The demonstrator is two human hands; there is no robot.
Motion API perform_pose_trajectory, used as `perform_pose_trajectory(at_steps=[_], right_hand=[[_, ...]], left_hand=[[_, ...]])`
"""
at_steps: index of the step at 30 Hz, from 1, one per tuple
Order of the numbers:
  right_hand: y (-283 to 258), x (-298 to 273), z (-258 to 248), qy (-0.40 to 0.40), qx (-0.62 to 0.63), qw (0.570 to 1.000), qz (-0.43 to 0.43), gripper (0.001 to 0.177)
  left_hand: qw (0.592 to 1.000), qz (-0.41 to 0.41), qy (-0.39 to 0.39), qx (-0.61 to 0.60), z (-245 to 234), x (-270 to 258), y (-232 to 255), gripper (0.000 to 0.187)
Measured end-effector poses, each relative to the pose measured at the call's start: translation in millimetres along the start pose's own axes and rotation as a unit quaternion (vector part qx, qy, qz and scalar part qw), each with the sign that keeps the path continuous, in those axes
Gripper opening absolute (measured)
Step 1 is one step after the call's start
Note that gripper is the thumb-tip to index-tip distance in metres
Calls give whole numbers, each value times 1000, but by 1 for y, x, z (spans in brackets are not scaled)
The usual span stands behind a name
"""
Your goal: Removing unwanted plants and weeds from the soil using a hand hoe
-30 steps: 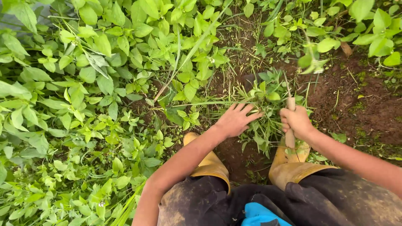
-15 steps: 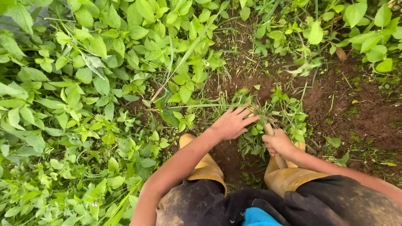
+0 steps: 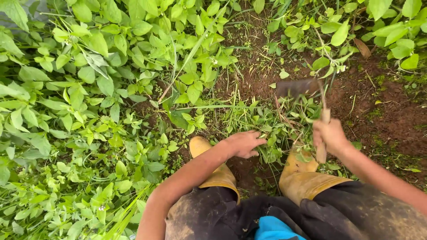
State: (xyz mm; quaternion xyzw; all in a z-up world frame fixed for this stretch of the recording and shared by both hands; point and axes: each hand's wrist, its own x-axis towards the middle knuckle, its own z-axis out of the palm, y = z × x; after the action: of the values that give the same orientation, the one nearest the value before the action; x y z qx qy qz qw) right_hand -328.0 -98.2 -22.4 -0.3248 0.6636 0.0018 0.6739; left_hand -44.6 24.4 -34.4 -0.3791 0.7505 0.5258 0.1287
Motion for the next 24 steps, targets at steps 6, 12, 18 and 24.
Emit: perform_pose_trajectory(at_steps=[6,12,18,24], right_hand=[[-2,-5,-32,39,41,998,-35,16],[1,-3,-17,92,133,984,-77,26],[6,-46,-12,26,-68,996,-47,33],[-99,15,31,78,82,960,-257,25]], left_hand=[[986,-13,-149,-72,21,-7,22,62],[981,-55,-108,-153,-4,-7,18,54],[942,-126,-62,-305,2,-12,11,47],[928,-146,-42,-341,-14,-29,14,48]])
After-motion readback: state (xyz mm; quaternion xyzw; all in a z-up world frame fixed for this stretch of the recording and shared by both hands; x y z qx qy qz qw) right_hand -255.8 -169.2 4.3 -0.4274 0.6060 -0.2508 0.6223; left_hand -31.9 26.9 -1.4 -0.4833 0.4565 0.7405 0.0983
